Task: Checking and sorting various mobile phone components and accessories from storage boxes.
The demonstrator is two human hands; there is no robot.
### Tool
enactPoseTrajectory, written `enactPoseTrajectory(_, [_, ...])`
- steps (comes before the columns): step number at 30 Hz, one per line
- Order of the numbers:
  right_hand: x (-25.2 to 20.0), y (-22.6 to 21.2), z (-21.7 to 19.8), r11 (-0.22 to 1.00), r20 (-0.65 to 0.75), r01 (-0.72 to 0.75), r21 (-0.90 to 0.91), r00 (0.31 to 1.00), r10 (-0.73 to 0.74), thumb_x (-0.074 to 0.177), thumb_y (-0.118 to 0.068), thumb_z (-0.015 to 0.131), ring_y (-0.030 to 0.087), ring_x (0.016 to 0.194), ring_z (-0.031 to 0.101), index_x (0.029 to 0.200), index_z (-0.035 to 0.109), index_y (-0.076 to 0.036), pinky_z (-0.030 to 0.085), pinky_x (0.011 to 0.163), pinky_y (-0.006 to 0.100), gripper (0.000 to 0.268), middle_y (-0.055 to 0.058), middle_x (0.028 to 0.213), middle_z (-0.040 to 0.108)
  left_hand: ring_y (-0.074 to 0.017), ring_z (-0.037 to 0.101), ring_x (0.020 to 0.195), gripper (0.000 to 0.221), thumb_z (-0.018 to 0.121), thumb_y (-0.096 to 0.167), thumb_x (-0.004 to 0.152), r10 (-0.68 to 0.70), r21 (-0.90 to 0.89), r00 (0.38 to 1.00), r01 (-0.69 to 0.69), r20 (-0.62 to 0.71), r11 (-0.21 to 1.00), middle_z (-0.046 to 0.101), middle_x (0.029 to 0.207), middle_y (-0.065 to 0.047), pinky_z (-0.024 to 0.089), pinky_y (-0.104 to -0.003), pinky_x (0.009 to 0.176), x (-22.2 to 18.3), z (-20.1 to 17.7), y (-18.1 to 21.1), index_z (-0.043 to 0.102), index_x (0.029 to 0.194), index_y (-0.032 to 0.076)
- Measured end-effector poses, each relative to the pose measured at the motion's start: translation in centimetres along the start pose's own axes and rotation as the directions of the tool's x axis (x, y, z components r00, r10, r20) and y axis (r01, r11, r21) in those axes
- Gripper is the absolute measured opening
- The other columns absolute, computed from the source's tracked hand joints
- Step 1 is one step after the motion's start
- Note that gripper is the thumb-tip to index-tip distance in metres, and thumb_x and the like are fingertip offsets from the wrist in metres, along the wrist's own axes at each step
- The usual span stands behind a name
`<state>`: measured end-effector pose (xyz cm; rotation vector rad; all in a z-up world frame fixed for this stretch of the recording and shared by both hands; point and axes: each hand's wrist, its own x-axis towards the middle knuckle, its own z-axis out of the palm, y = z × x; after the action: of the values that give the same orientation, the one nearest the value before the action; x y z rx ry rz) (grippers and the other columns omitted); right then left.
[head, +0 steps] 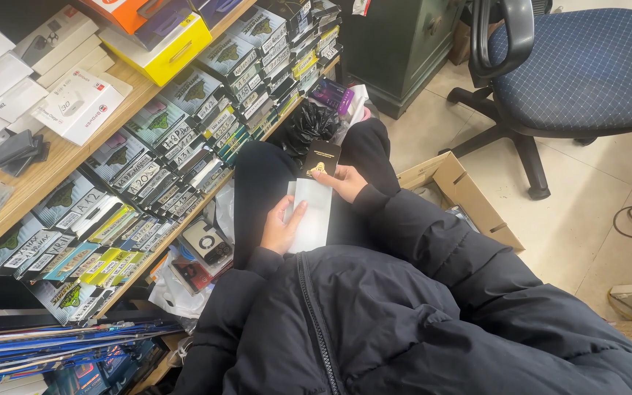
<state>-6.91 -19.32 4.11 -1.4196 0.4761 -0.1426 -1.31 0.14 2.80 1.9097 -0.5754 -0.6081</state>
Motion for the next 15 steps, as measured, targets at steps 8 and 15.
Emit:
enactPoseTrajectory(8, [4.8,5.6,-2.8,0.996,-0.165,0.072,-0.043,0.983,-0.078,0.092,-0.054,0.079,0.014,0.058,0.062,0.082,0.071,-0.011,0.052,0.066,0.027,0.045,0.005,0.062,0.066,-0.0216,0.064,0.108,0.042,0.061,0.051,0.104,0.044,0.009,0.999,-0.044,-0.005,0.999,0.068,0.106,-0.01,0.052,-0.041,0.1,0.8,-0.4,-1.6,0.065,0.114,0.01])
enactPoseTrajectory(15, [2.3,1.1,-1.2,0.858,-0.298,0.177,0.482,0.954,-0.03,0.099,-0.041,0.07,0.011,0.062,0.062,0.103,0.061,-0.006,0.055,0.065,0.024,0.036,0.005,0.075,0.064,-0.0212,0.065,0.109,0.045,0.056,0.052,0.106,0.062,0.0,0.997,-0.062,-0.04,0.998,0.069,0.107,-0.011,0.053,-0.043,0.099,0.3,-0.3,-0.7,0.064,0.114,0.009])
